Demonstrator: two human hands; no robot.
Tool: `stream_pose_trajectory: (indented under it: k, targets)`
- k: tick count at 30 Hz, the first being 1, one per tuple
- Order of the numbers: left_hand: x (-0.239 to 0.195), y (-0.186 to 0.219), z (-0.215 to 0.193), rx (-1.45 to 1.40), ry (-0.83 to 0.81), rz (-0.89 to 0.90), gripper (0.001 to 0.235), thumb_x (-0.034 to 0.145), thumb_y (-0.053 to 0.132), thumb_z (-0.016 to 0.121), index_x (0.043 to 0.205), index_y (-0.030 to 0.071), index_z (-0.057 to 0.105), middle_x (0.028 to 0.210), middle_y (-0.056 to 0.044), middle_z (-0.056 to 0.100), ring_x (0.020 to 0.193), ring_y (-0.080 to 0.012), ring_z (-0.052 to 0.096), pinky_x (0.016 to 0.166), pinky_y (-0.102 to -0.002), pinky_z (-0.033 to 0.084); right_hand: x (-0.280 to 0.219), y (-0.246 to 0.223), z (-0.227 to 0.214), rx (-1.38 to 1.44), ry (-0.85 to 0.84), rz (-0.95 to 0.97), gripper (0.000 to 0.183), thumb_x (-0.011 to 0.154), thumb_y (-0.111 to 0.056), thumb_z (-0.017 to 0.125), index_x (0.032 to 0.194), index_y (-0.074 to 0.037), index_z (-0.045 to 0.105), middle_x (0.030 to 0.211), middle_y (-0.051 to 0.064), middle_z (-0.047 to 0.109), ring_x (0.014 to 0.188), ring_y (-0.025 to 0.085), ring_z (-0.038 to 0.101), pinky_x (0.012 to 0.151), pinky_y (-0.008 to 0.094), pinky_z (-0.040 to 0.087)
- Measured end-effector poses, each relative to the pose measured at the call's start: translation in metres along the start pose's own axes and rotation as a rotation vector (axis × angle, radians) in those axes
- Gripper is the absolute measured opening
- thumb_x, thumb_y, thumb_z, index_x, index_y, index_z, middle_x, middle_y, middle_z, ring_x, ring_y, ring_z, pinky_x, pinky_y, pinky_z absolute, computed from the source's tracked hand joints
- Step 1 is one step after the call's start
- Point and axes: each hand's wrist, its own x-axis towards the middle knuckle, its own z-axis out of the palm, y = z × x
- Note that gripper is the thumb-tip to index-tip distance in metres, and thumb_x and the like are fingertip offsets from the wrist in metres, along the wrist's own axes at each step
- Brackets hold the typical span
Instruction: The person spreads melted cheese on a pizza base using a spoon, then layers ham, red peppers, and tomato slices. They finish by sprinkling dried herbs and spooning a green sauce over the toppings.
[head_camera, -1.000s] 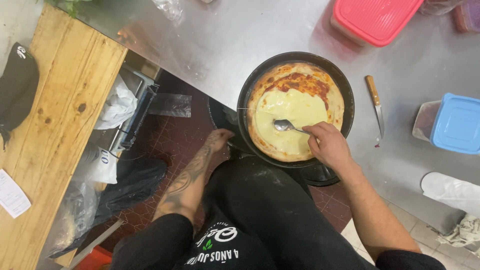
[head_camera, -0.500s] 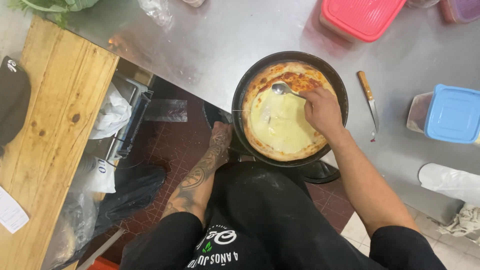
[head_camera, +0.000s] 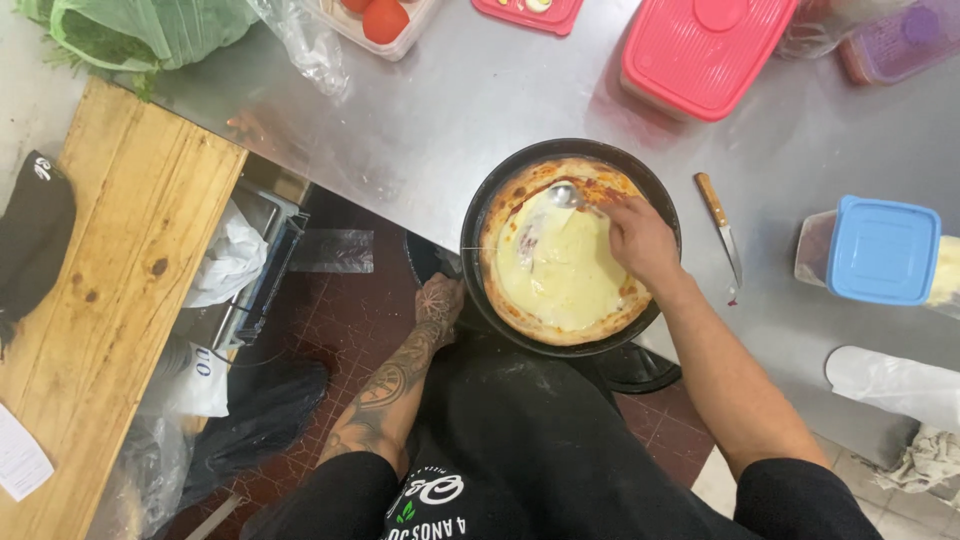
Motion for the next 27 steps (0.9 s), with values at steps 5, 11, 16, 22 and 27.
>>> stream_pose_trajectory:
  k: [5,11,16,22,27]
  targets:
    - [-0.004,-0.005,-0.003,0.058,0.029,0.021,0.045,0.095,0.068,0.048,0.091,0.027,0.068,0.095,0.0,0.074,0.094,-0.0276,0.067,0.096,-0.046,0.047,-0.013,-0.01,-0.002,0.056,-0.067,0.138,0.031,0.093,-0.03,0.058,0.12,-0.032,0.074,0.111,-0.001,0.067,0.102,0.03,0.07,0.088,0.044,0.059]
    - [-0.01,-0.013,-0.008,0.145,0.043,0.049,0.049,0.093,0.074,0.046,0.083,0.03,0.067,0.089,0.002,0.075,0.089,-0.0255,0.067,0.094,-0.046,0.047,-0.012,0.006,0.0,-0.072,-0.074,0.216,0.032,0.096,-0.033,0.055,0.123,-0.035,0.072,0.116,-0.003,0.065,0.101,0.028,0.071,0.087,0.042,0.06]
    - [-0.021,-0.002,-0.019,0.313,0.273,0.03,0.062,0.065,0.091,0.064,0.052,0.031,0.056,0.049,0.007,0.059,0.053,-0.017,0.063,0.049,-0.037,0.048,-0.025,-0.013,-0.04,-0.049,-0.122,0.332,0.037,0.097,-0.035,0.049,0.127,-0.035,0.07,0.12,-0.004,0.063,0.105,0.031,0.07,0.09,0.046,0.059]
    - [-0.006,-0.039,-0.003,-0.214,0.272,-0.082,0.055,0.089,0.068,0.071,0.083,0.015,0.057,0.13,-0.005,0.049,0.114,-0.036,0.064,0.092,-0.05,0.059,-0.033,-0.013,-0.029,0.06,-0.166,0.089,0.032,0.089,-0.022,0.057,0.113,-0.027,0.078,0.106,0.004,0.071,0.102,0.037,0.071,0.088,0.05,0.057]
    - [-0.02,-0.027,-0.012,-0.21,0.189,-0.071,0.039,0.104,0.045,0.053,0.138,0.028,0.058,0.143,-0.008,0.044,0.109,-0.0305,0.069,0.098,-0.047,0.059,-0.025,0.023,-0.024,-0.069,-0.005,0.111,0.033,0.095,-0.021,0.055,0.119,-0.031,0.076,0.107,0.0,0.066,0.102,0.031,0.07,0.086,0.045,0.057]
